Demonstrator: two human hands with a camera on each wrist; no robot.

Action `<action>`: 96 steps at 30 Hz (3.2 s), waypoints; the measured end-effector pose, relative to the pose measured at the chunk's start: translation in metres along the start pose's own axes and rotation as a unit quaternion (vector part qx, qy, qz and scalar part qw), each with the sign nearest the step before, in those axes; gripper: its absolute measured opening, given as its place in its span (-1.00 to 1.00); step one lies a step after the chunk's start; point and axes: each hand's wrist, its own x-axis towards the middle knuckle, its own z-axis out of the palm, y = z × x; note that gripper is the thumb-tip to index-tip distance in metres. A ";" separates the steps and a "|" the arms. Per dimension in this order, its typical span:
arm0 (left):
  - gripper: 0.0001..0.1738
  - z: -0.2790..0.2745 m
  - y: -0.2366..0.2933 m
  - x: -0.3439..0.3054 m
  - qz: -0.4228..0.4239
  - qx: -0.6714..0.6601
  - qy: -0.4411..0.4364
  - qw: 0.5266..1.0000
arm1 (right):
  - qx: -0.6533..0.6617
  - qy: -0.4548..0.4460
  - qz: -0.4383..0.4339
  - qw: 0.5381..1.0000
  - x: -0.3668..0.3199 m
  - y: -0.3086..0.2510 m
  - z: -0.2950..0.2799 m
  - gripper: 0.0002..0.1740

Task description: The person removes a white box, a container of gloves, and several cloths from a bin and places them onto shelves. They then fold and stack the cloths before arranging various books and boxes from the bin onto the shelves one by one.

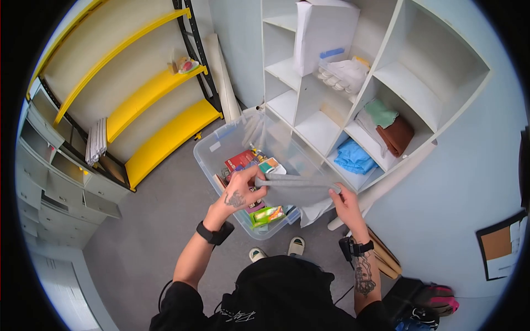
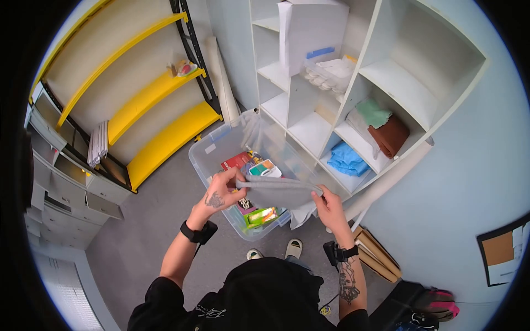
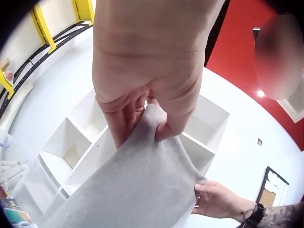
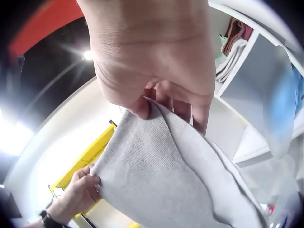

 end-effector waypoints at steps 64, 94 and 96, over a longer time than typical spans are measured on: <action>-0.66 0.118 -0.043 -0.007 0.157 0.241 0.028 0.957 | 0.496 -0.053 0.231 0.836 0.008 0.050 0.079 -0.47; -0.32 0.164 -0.034 0.099 -0.153 -0.432 -0.202 0.866 | 0.111 0.275 0.029 0.955 0.026 0.039 -0.005 -0.18; -0.29 0.173 -0.005 0.173 -0.049 -0.394 -0.185 0.899 | 0.087 0.329 -0.013 0.940 0.065 -0.009 -0.045 -0.21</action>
